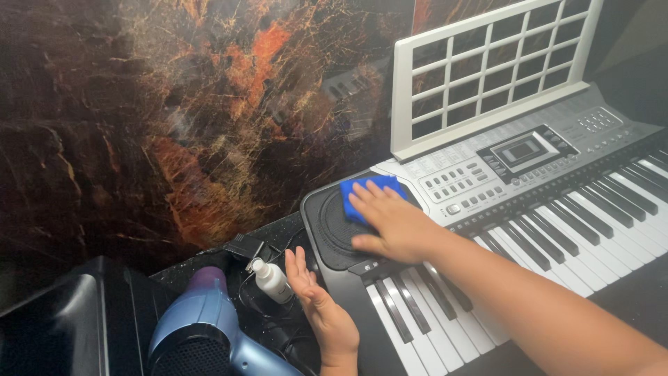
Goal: The person wipes a printer, then cleans an electronic keyboard using a blue cloth and a spray bottle. They wipe the keys, control panel, and music stand, and also clean the countertop around the devices.
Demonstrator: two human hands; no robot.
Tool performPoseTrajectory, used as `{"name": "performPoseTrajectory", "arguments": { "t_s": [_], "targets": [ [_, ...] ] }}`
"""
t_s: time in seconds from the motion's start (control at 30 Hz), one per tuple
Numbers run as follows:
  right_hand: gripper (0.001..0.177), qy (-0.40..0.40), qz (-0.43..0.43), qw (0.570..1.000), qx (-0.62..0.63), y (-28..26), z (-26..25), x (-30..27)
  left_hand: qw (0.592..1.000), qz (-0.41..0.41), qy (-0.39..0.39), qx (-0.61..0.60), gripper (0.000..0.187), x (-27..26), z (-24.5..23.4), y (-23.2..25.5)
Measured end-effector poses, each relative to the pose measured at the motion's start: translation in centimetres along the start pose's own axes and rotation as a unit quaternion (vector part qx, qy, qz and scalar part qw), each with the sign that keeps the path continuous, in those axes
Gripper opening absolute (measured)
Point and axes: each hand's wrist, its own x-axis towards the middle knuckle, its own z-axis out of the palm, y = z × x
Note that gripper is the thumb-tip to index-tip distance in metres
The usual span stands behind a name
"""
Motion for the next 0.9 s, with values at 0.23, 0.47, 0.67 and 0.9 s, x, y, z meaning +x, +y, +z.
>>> {"name": "performPoseTrajectory", "arguments": {
  "t_s": [0.23, 0.47, 0.67, 0.9],
  "targets": [
    [0.095, -0.018, -0.078, 0.997, 0.017, -3.3, 1.4, -0.3, 1.0, 0.006, -0.002, 0.01, 0.094, 0.2, 0.1, -0.4],
    [0.092, -0.025, -0.027, 0.999, -0.004, 0.8, -0.4, -2.6, 1.0, 0.005, -0.008, 0.016, 0.093, 0.1, 0.1, -0.2],
    [0.086, 0.006, 0.058, 0.998, -0.037, 4.1, -0.5, 1.8, 1.0, -0.005, -0.006, 0.019, 0.094, 0.1, 0.2, 0.4],
    [0.093, 0.027, 0.05, 0.998, -0.032, 0.8, 0.3, -6.4, 0.997, -0.025, -0.001, -0.069, 0.091, 0.1, 0.2, -0.7]
  ]
}}
